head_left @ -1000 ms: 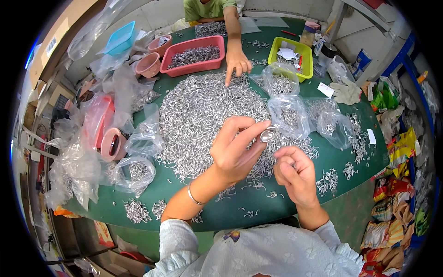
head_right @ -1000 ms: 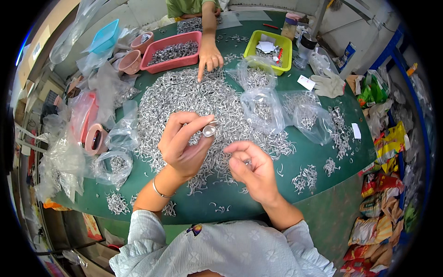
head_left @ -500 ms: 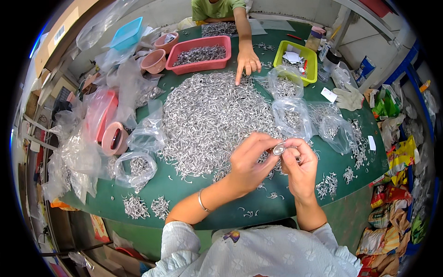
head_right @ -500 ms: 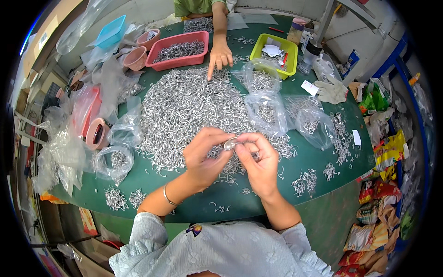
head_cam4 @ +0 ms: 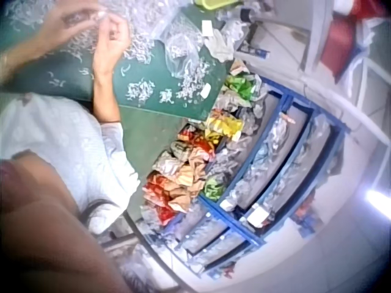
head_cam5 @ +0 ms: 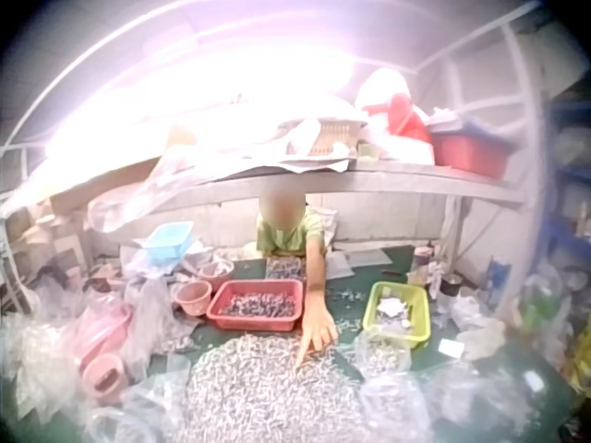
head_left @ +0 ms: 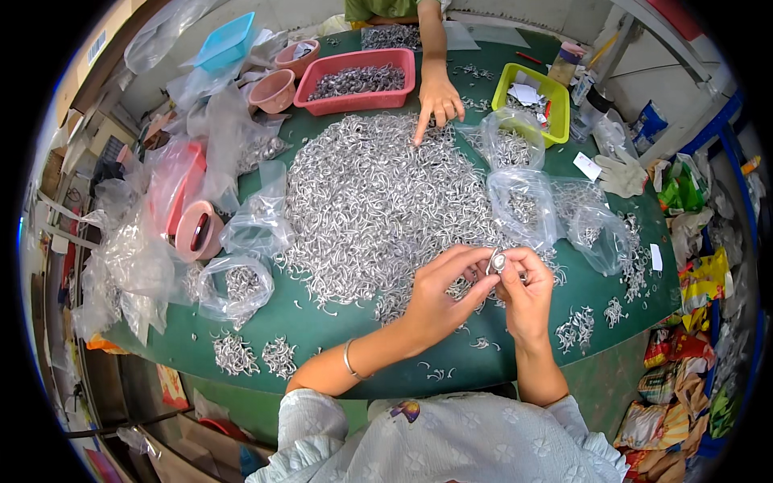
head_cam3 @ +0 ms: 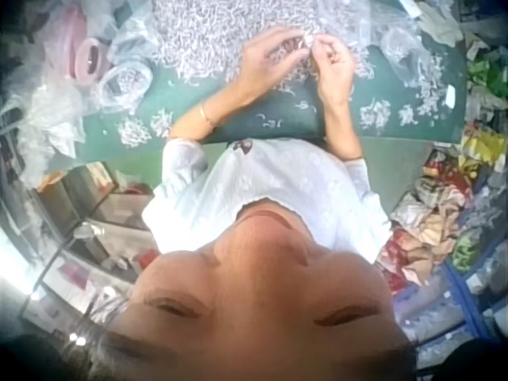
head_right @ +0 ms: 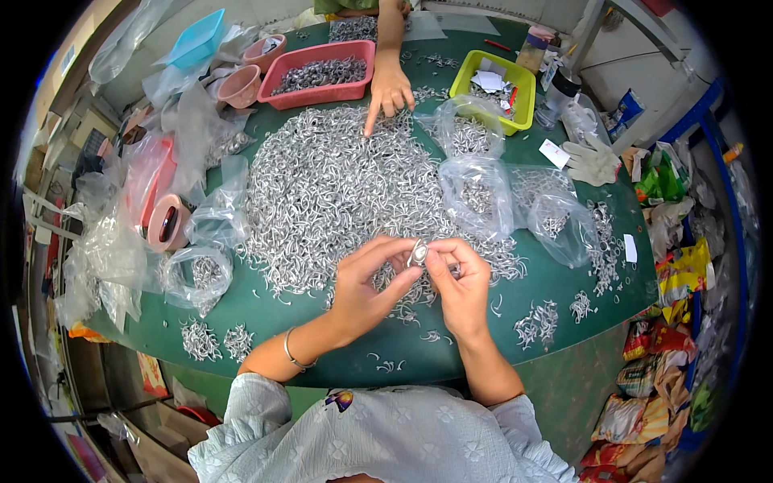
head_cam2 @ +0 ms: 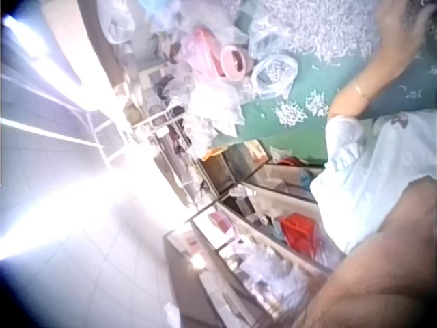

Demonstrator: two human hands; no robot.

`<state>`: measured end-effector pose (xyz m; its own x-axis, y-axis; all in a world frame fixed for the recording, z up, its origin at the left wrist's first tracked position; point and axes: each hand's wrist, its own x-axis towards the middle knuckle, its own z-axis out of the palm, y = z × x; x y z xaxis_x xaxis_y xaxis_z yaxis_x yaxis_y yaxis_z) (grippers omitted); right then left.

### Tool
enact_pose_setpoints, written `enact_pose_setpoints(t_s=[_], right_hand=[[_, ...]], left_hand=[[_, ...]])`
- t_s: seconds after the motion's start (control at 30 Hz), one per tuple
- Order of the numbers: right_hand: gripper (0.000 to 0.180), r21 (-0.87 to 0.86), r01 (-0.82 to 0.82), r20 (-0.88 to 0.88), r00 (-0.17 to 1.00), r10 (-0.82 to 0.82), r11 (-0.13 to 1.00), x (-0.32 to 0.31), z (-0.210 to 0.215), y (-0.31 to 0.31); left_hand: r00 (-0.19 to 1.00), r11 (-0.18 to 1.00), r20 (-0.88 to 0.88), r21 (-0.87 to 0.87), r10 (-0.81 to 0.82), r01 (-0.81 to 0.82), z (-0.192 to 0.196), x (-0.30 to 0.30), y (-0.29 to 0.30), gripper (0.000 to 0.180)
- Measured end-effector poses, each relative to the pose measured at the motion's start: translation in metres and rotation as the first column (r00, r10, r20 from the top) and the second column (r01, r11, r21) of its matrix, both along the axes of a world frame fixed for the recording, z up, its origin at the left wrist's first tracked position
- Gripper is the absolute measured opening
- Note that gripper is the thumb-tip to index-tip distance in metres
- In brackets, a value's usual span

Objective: The person sorts through a large pile of small metal hooks on a table and manually inserts a white plastic component into a metal frame.

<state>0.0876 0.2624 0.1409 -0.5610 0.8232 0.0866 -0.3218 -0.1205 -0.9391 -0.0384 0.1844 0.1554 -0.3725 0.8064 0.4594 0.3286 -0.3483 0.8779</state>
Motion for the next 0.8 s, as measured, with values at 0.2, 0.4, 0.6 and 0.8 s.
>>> enact_pose_setpoints(t_s=[0.2, 0.4, 0.6, 0.8], right_hand=[[0.015, 0.018, -0.048, 0.026, 0.999, 0.047, 0.999, -0.003, -0.008, 0.005], [0.016, 0.031, -0.083, 0.164, 0.983, 0.076, 0.996, -0.016, -0.006, 0.010], [0.018, 0.415, -0.125, 0.458, 0.885, -0.088, 0.901, -0.094, -0.028, 0.074], [0.032, 0.693, -0.261, 0.656, 0.614, -0.438, 0.672, -0.185, -0.059, 0.101]], left_hand=[[0.927, 0.971, 0.321, -0.070, -0.196, 0.230, -0.010, -0.009, -0.004, 0.039], [0.868, 0.982, 0.464, 0.021, -0.178, 0.190, -0.020, -0.015, -0.007, 0.035], [0.723, 1.000, 0.690, -0.021, 0.022, -0.010, -0.021, -0.027, -0.017, 0.026], [0.741, 0.987, 0.662, 0.011, 0.112, -0.160, -0.028, -0.043, -0.033, 0.019]])
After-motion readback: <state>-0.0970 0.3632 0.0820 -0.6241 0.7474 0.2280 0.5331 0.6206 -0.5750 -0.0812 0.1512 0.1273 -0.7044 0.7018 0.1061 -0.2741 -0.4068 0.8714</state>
